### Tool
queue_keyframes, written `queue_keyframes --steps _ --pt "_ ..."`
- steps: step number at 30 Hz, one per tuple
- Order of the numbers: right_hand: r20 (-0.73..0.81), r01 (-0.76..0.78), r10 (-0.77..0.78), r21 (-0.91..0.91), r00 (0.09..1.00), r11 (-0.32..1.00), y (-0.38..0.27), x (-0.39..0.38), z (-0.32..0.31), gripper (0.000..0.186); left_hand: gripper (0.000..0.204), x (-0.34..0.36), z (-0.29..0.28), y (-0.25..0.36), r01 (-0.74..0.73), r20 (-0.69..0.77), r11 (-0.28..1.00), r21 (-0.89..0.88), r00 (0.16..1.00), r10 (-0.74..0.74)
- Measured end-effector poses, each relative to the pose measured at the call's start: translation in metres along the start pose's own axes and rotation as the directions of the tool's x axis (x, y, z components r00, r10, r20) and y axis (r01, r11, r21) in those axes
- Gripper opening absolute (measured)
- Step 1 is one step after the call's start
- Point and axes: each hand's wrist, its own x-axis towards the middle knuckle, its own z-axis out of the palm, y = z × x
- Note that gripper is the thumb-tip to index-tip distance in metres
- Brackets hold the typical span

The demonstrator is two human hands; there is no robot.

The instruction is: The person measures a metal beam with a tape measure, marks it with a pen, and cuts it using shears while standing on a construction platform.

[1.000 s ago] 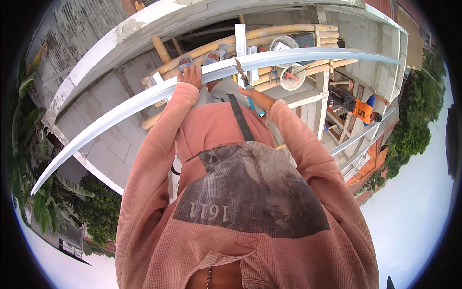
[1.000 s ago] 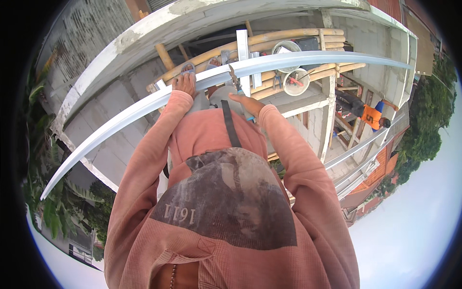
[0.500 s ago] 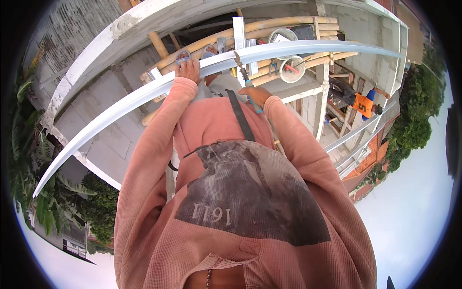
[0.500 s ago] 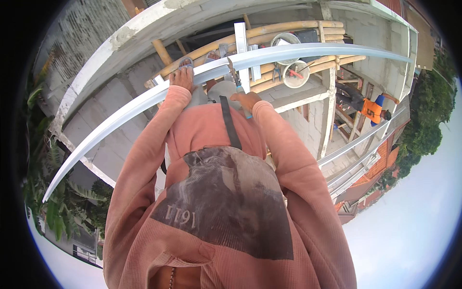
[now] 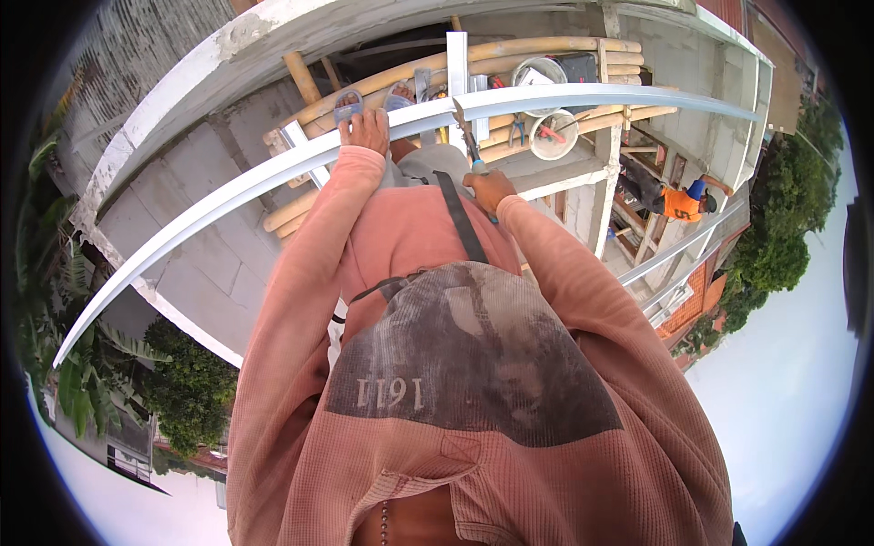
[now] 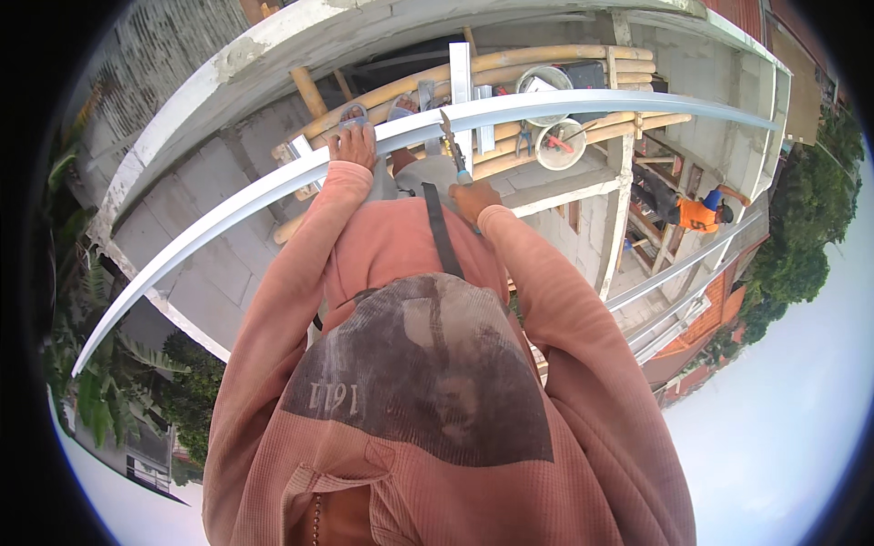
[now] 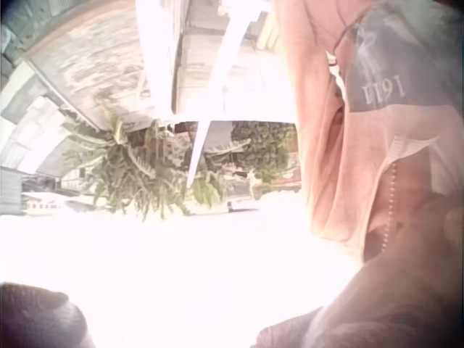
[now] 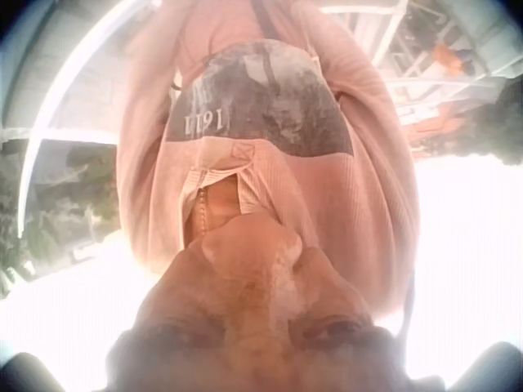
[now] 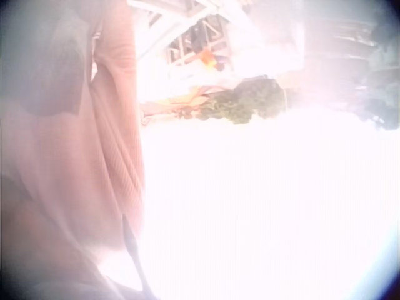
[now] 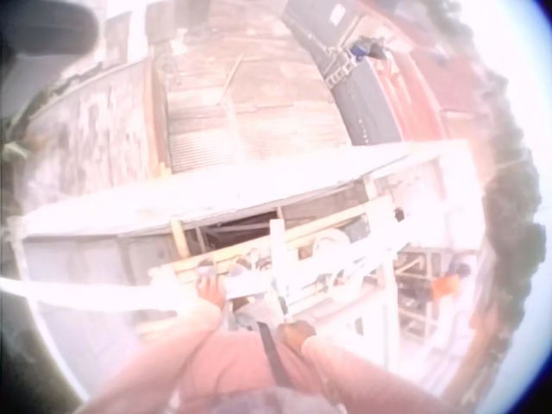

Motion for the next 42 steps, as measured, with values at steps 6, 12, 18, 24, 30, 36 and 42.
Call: queue_keyframes --steps 6,12,18,24,30,36,42 --pt "-0.086 -0.1 0.094 -0.072 0.992 0.992 0.011 0.012 0.025 0.025 0.022 0.001 -0.004 0.004 0.003 -0.08 1.0 -0.022 0.997 -0.005" --pt "-0.094 -0.356 0.413 0.358 0.906 0.863 -0.014 -0.004 0.01 0.044 0.054 -0.003 -0.001 0.004 0.024 0.106 0.999 0.044 0.994 -0.028" --pt "0.012 -0.117 0.117 0.158 0.993 0.98 0.018 0.011 0.017 0.059 0.04 -0.002 -0.002 0.005 0.012 0.011 1.0 -0.002 1.0 -0.012" --pt "0.27 -0.383 0.278 0.527 0.922 0.759 -0.018 -0.02 -0.051 0.075 0.062 -0.006 -0.003 -0.001 -0.022 0.061 1.0 -0.021 0.998 0.023" --pt "0.301 -0.458 0.351 0.468 0.887 0.756 -0.012 -0.009 -0.041 0.069 0.026 -0.002 -0.013 0.001 -0.023 -0.081 0.999 -0.032 0.997 0.021" --pt "-0.091 -0.454 0.491 0.267 0.866 0.85 -0.031 -0.019 -0.012 0.057 0.071 -0.006 -0.015 -0.005 -0.043 0.119 0.998 -0.053 0.992 0.049" --pt "-0.083 -0.492 0.528 0.265 0.845 0.829 -0.041 -0.032 -0.012 0.059 0.037 -0.004 -0.018 -0.006 -0.076 -0.005 0.996 -0.05 0.997 0.076"
